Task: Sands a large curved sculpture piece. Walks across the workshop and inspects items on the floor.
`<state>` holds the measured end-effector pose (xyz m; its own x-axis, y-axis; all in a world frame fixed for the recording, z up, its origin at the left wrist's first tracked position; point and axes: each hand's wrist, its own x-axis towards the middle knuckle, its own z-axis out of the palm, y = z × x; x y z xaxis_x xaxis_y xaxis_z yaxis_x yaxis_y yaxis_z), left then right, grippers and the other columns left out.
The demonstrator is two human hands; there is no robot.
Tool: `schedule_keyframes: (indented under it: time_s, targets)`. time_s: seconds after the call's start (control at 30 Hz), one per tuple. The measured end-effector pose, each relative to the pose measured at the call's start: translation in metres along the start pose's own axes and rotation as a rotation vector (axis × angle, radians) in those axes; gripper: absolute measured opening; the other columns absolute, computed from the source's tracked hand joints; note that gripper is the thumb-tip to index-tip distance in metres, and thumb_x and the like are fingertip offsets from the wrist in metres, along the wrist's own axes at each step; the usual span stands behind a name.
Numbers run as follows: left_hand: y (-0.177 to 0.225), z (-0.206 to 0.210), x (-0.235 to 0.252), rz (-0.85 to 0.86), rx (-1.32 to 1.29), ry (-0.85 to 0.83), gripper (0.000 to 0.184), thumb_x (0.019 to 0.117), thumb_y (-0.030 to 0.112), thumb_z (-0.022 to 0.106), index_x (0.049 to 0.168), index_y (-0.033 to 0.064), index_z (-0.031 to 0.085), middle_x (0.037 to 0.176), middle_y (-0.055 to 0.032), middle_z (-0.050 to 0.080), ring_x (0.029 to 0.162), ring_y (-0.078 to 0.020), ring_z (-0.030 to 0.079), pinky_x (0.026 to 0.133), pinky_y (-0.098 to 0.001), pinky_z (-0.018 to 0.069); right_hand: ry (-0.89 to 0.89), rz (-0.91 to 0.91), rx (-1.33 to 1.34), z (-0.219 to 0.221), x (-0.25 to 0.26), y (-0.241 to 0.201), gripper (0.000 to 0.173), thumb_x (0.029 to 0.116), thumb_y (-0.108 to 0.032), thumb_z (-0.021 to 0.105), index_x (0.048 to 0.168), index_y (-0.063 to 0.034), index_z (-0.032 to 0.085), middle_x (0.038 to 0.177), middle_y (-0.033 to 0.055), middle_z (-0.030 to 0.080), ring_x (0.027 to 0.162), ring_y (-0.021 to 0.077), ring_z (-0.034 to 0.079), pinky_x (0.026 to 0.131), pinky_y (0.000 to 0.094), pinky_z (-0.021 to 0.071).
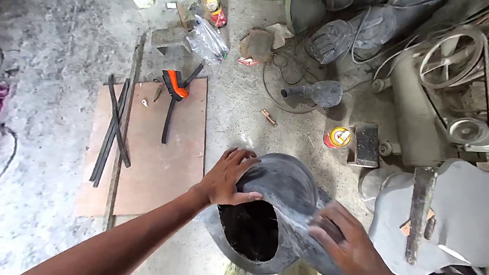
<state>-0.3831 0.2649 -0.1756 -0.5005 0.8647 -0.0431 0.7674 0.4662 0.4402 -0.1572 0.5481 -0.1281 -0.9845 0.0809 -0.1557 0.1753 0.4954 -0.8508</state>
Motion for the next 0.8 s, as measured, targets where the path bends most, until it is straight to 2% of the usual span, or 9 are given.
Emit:
schedule_keyframes:
  time_s: [0.13, 0.23, 0.3, 0.4, 0.5, 0.6, 0.67, 0.73, 0.8]
  targets:
    - [0.000, 0.001, 0.001, 0.010, 0.013, -0.014, 0.096, 0.0737, 0.092, 0.049, 0.133, 0.0184, 0.065, 0.133, -0.0044, 0.061, 0.127, -0.0227, 0.056, 0.116, -0.0570, 0.0362, -0.137, 0.034, -0.145, 0.018, 0.045, -0.026, 0.043, 0.0988, -0.061, 0.054, 0.114, -0.0244, 0.071, 0.101, -0.0029, 0.066, 0.093, 0.0113, 0.066, 0.078, 0.0377, 0.0587]
    - [0.000, 0.001, 0.002, -0.007, 0.010, -0.013, 0.097, 0.0729, 0.094, 0.048, 0.132, 0.0199, 0.066, 0.133, -0.0038, 0.062, 0.127, -0.0225, 0.056, 0.115, -0.0570, 0.0371, -0.053, -0.006, 0.018, -0.007, 0.005, 0.007, 0.037, 0.0967, -0.050, 0.067, 0.110, -0.0159, 0.072, 0.100, 0.0024, 0.066, 0.090, 0.0118, 0.065, 0.077, 0.0329, 0.0591]
    - [0.000, 0.000, 0.004, -0.022, 0.006, -0.008, 0.097, 0.0722, 0.094, 0.048, 0.132, 0.0200, 0.066, 0.133, -0.0041, 0.062, 0.127, -0.0228, 0.056, 0.116, -0.0571, 0.0364, 0.035, -0.012, 0.112, -0.017, -0.021, 0.029, 0.032, 0.0948, -0.043, 0.072, 0.109, -0.0150, 0.072, 0.100, 0.0018, 0.066, 0.091, 0.0095, 0.065, 0.078, 0.0279, 0.0579]
    - [0.001, 0.001, 0.001, -0.024, 0.018, -0.011, 0.097, 0.0719, 0.094, 0.048, 0.132, 0.0203, 0.066, 0.134, -0.0038, 0.061, 0.127, -0.0231, 0.056, 0.116, -0.0574, 0.0353, 0.014, -0.029, 0.096, 0.002, 0.005, 0.007, 0.030, 0.0964, -0.043, 0.070, 0.109, -0.0158, 0.073, 0.100, 0.0006, 0.067, 0.092, 0.0091, 0.065, 0.080, 0.0298, 0.0589]
    - [0.001, 0.003, 0.000, -0.011, 0.031, -0.009, 0.096, 0.0724, 0.094, 0.047, 0.131, 0.0203, 0.066, 0.132, -0.0037, 0.062, 0.125, -0.0233, 0.057, 0.114, -0.0576, 0.0369, -0.057, 0.003, 0.039, 0.016, 0.025, -0.011, 0.035, 0.0965, -0.051, 0.066, 0.113, -0.0218, 0.074, 0.102, -0.0035, 0.067, 0.096, 0.0082, 0.065, 0.084, 0.0336, 0.0582]
    - [0.001, 0.002, 0.002, -0.020, 0.028, 0.019, 0.096, 0.0711, 0.095, 0.048, 0.128, 0.0206, 0.068, 0.131, -0.0039, 0.062, 0.125, -0.0230, 0.057, 0.115, -0.0583, 0.0362, 0.042, 0.045, 0.196, -0.002, -0.026, 0.024, 0.031, 0.0944, -0.043, 0.073, 0.107, -0.0150, 0.072, 0.102, 0.0014, 0.068, 0.094, 0.0122, 0.066, 0.082, 0.0332, 0.0588]
    - [0.000, 0.003, 0.002, -0.019, 0.023, 0.033, 0.095, 0.0713, 0.094, 0.049, 0.128, 0.0201, 0.068, 0.131, -0.0042, 0.063, 0.124, -0.0231, 0.057, 0.115, -0.0584, 0.0354, 0.117, 0.073, 0.249, -0.005, -0.050, 0.039, 0.028, 0.0938, -0.040, 0.074, 0.108, -0.0153, 0.072, 0.103, 0.0011, 0.068, 0.094, 0.0106, 0.066, 0.081, 0.0290, 0.0592]
    - [-0.001, 0.003, 0.000, -0.008, 0.027, 0.029, 0.094, 0.0724, 0.093, 0.049, 0.128, 0.0199, 0.068, 0.131, -0.0047, 0.063, 0.124, -0.0238, 0.057, 0.115, -0.0588, 0.0357, 0.102, 0.064, 0.204, 0.002, -0.030, 0.022, 0.029, 0.0960, -0.042, 0.071, 0.108, -0.0155, 0.073, 0.100, 0.0006, 0.067, 0.091, 0.0099, 0.065, 0.079, 0.0294, 0.0585]
    - [-0.002, 0.003, 0.001, 0.017, 0.034, 0.019, 0.093, 0.0740, 0.093, 0.047, 0.128, 0.0201, 0.068, 0.131, -0.0052, 0.063, 0.124, -0.0245, 0.058, 0.114, -0.0591, 0.0375, 0.001, 0.070, 0.122, 0.011, 0.010, -0.004, 0.032, 0.0967, -0.048, 0.067, 0.112, -0.0207, 0.074, 0.101, -0.0028, 0.068, 0.096, 0.0092, 0.065, 0.086, 0.0351, 0.0576]
